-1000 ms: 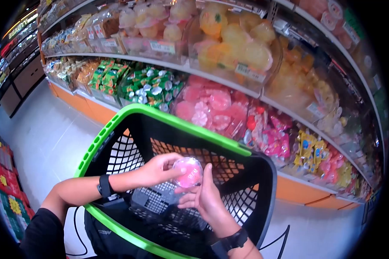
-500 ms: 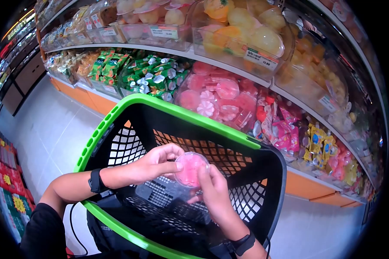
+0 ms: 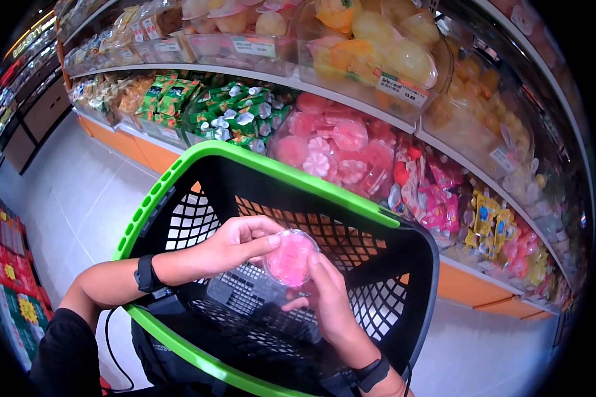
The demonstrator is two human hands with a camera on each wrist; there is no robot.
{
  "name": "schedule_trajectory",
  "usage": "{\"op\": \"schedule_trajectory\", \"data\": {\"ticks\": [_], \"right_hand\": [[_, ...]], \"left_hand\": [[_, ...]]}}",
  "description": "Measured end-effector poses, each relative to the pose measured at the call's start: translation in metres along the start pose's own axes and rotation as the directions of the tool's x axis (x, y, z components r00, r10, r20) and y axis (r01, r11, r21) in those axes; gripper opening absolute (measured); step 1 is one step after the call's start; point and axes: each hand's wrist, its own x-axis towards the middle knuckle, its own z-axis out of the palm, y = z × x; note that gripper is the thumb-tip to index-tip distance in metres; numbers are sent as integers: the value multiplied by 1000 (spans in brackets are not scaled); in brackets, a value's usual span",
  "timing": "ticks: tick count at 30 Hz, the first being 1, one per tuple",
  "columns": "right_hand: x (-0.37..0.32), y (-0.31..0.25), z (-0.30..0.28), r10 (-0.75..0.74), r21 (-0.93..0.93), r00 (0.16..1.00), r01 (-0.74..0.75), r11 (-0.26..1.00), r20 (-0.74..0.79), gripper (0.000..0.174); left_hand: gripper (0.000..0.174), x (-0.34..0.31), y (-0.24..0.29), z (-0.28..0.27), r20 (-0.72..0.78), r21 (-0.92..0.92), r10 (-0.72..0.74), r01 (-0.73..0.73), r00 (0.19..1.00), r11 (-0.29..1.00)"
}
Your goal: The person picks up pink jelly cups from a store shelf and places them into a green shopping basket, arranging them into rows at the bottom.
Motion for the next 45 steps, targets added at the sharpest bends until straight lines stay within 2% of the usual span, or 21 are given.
{"op": "schedule_trajectory", "data": {"ticks": [2,5,8,10,11,15,18,21,23,24,27,30,34,36,38,39,40,41,42,44,45], "right_hand": [[1,1,2,-17,-22,1000,16,1000,-23,57],[3,4,-5,17,73,1000,-18,997,7,46],[1,2,2,-124,-82,990,118,990,-71,35],[0,-1,4,-125,-35,988,122,992,-89,31],[0,-1,3,-127,-43,987,124,991,-96,31],[2,6,2,-70,-203,980,32,979,-188,36],[8,15,-6,0,-147,981,-29,989,-195,36],[12,21,-9,3,-68,981,-16,998,-193,39],[13,16,-7,80,3,983,-81,997,-163,40],[13,15,-6,118,37,982,-114,993,-146,41],[20,29,-10,92,-75,979,-107,991,-181,38],[39,55,-26,145,-184,982,-165,969,-121,35],[82,120,-61,385,-94,900,-410,907,-203,28],[104,154,-74,367,-260,886,-440,860,-284,22],[127,198,-93,348,-356,879,-455,816,-327,18],[139,224,-108,340,-376,880,-454,808,-331,17],[145,242,-110,335,-398,882,-453,798,-332,16],[141,245,-101,332,-459,863,-488,743,-380,13],[156,291,-133,328,-645,891,-454,615,-313,14],[141,295,-123,472,-470,850,-523,711,-233,16],[135,301,-119,439,-432,864,-503,749,-246,18]], "left_hand": [[33,0,-2,-1,7,21,-11,11,1000,1000],[36,1,-12,-5,32,28,-51,50,998,998],[38,0,-16,-3,89,-39,-102,105,991,994],[38,-3,-11,2,145,-113,-158,175,977,978],[40,-4,-9,4,159,-63,-177,188,971,980],[47,-4,-20,3,373,-293,-209,329,904,898],[52,-7,-7,5,341,-61,-260,297,903,953],[53,-5,-20,2,277,-58,-184,208,943,976],[54,-2,-27,-2,258,-10,-171,180,951,984],[54,0,-29,-5,229,-3,-185,191,956,982],[58,1,-32,-9,132,14,-259,260,957,966],[61,6,-41,-14,59,77,-358,353,932,932],[58,30,-89,-36,-85,203,-476,483,875,852],[57,39,-106,-48,-181,256,-494,525,851,811],[50,47,-121,-58,-219,290,-404,455,888,842],[43,48,-123,-62,-201,403,-318,374,926,835],[38,47,-116,-64,-162,549,-282,324,946,770],[38,42,-111,-62,-134,705,-182,223,974,673],[37,37,-108,-60,-79,832,-90,115,993,543],[33,35,-106,-56,-7,834,-206,119,979,539],[33,38,-121,-59,18,832,-215,105,976,545]]}}
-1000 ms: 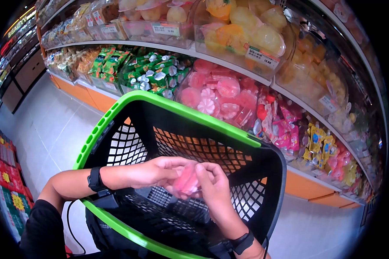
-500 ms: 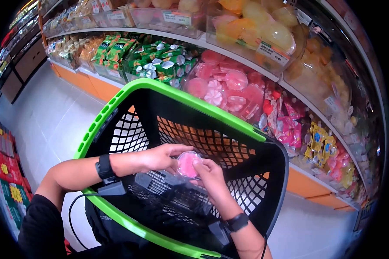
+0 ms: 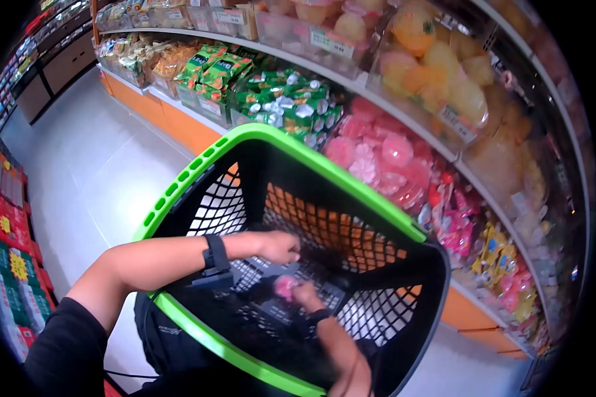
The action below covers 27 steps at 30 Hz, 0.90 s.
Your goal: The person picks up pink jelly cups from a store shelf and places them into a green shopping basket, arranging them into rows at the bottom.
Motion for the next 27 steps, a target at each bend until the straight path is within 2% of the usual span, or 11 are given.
{"op": "schedule_trajectory", "data": {"ticks": [1,3,5,7,8,11,15,18,22,25,27], "right_hand": [[-4,10,6,-27,53,999,28,998,-29,19],[12,39,3,23,-161,998,-15,987,51,22],[2,45,13,65,-196,998,-63,979,0,21],[-8,42,11,124,-293,990,-100,951,64,21],[-29,23,18,109,-113,994,-108,988,5,20],[-19,26,13,116,-228,990,-130,965,-74,12],[1,31,10,94,-418,990,-129,899,-104,13],[-4,15,15,66,-394,979,-139,908,-194,16],[-17,-21,17,-274,-546,950,152,824,-148,17],[-18,-69,11,-635,-621,768,457,637,-86,19],[-73,-141,11,-700,-735,714,468,491,-13,22]], "left_hand": [[34,6,-11,11,23,-1,16,-16,1000,1000],[35,2,-11,13,103,-23,-2,5,995,1000],[38,0,-15,16,122,-13,-5,6,993,1000],[38,-6,-14,14,118,-15,-20,22,993,1000],[39,-8,-14,12,119,-6,-22,23,993,1000],[40,-13,-15,6,88,-14,-3,5,996,1000],[42,-20,-9,-6,56,-62,-20,23,998,998],[42,-23,-5,-18,45,-72,-40,43,998,996],[39,-27,7,-40,-100,-76,50,-58,994,995],[28,-21,11,-56,-256,-36,195,-211,947,977],[22,-24,23,-70,-330,-108,224,-272,917,956]]}}
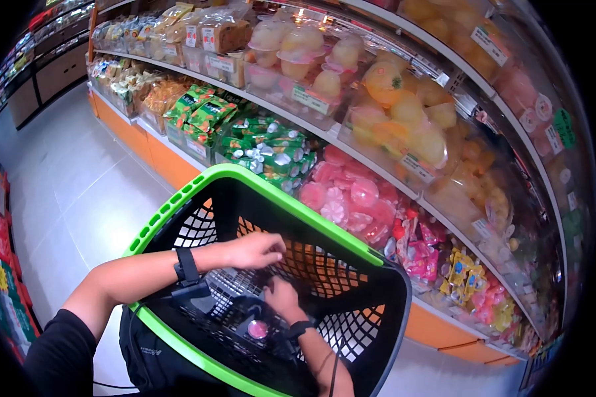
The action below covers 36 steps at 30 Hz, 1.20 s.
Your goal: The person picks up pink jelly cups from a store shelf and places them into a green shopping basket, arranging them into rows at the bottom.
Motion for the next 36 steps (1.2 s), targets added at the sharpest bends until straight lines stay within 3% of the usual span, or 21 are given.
{"op": "schedule_trajectory", "data": {"ticks": [2,4,6,8,10,12,14,15,16,18,21,22,25,28,29,32,35,36], "right_hand": [[6,-28,-49,-244,-50,970,244,969,0,19],[5,-60,-102,-418,-77,905,412,908,-78,16],[1,-84,-150,-380,-137,868,355,925,-319,19],[6,-91,-185,-184,-136,726,124,983,-663,23],[25,-72,-207,122,220,637,76,973,-761,26],[44,-41,-214,111,115,724,-45,992,-681,34],[63,-24,-210,144,9,800,-170,985,-583,44],[64,-26,-207,214,-68,785,-309,949,-581,56],[62,-42,-212,323,-57,786,-412,910,-527,62],[60,-54,-221,411,-73,791,-492,868,-453,68],[67,-41,-218,408,-49,792,-480,876,-454,69],[66,-40,-218,407,-37,795,-472,881,-450,68],[59,-44,-223,392,45,811,-415,909,-435,65],[52,-41,-221,355,229,749,-272,935,-560,63],[58,-25,-216,289,270,730,-148,951,-619,51],[63,1,-212,188,421,741,139,896,-645,35],[36,-12,-207,206,653,759,349,673,-618,24],[19,-24,-206,211,614,745,317,723,-633,26]], "left_hand": [[18,8,4,-7,-144,42,144,-139,979,989],[17,16,7,-14,-290,-38,233,-255,928,966],[18,20,24,-25,-331,-61,144,-173,933,983],[19,26,38,-33,-339,2,102,-108,935,994],[21,46,38,-30,-387,118,284,-258,877,959],[24,75,37,-24,-425,175,397,-357,813,918],[26,103,43,-18,-430,256,380,-293,819,921],[27,115,46,-15,-413,325,397,-275,819,905],[30,127,47,-12,-346,295,304,-205,888,933],[34,146,38,5,-281,351,211,-104,936,931],[37,154,39,14,-229,341,-5,85,973,936],[38,157,36,14,-202,339,3,67,979,938],[36,158,40,4,-112,331,-33,69,993,941],[32,152,33,4,-216,217,173,-125,961,968],[29,149,34,6,-279,232,247,-185,928,955],[31,138,45,10,-345,-35,258,-287,902,957],[30,120,61,18,-336,-294,179,-284,925,912],[30,111,66,23,-314,-400,133,-258,940,880]]}}
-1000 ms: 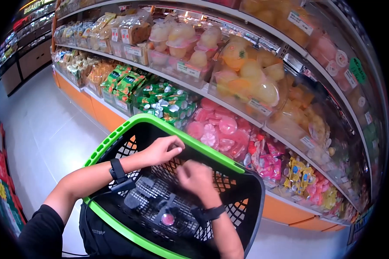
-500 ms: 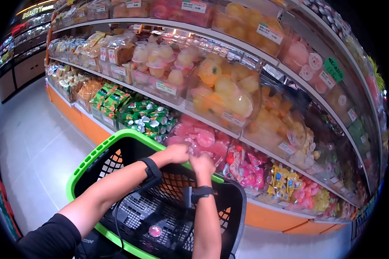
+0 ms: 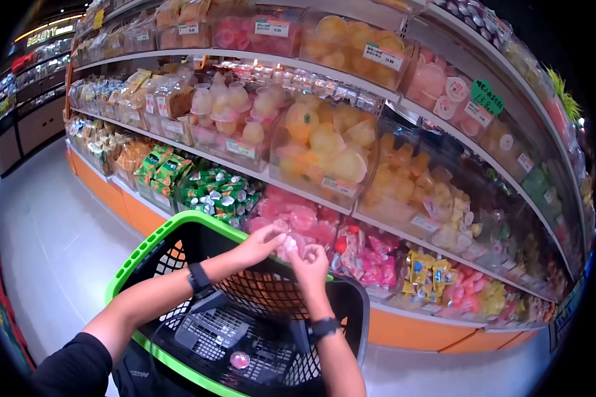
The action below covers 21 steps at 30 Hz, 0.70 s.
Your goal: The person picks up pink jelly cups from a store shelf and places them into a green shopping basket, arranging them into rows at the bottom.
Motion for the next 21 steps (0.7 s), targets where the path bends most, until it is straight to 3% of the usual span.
{"op": "schedule_trajectory", "data": {"ticks": [1,2,4,5,6,8,11,12,13,17,21], "right_hand": [[-18,-19,-2,-15,-76,1000,14,997,-17,27],[-33,-37,-5,-35,-156,999,29,987,-31,29],[-57,-58,-3,17,-294,999,-3,956,45,28],[-68,-73,1,95,-152,981,-69,986,171,29],[-81,-63,8,-177,-200,930,249,948,322,32],[-92,-57,13,-105,-154,924,172,973,368,44],[-104,-61,14,-203,-174,900,288,942,386,57],[-104,-49,11,-223,-215,847,361,907,482,70],[-107,-45,11,-190,-200,846,325,924,497,71],[-108,-66,-2,-6,-290,813,214,933,582,75],[-99,-86,-40,33,-345,649,359,867,760,75]], "left_hand": [[35,-14,16,2,105,-189,-217,234,971,954],[38,-33,33,9,99,-293,-314,330,944,897],[38,-65,51,18,138,-372,-323,351,936,860],[37,-79,56,16,172,-446,-334,375,927,813],[36,-96,52,15,204,-520,-359,412,911,748],[31,-112,53,11,194,-626,-469,477,862,617],[25,-122,61,2,161,-648,-541,502,825,573],[23,-124,58,1,141,-685,-537,473,832,554],[22,-124,56,1,123,-720,-532,445,838,533],[24,-126,52,1,231,-685,-537,528,811,502],[28,-133,52,8,470,-549,-495,681,731,486]]}}
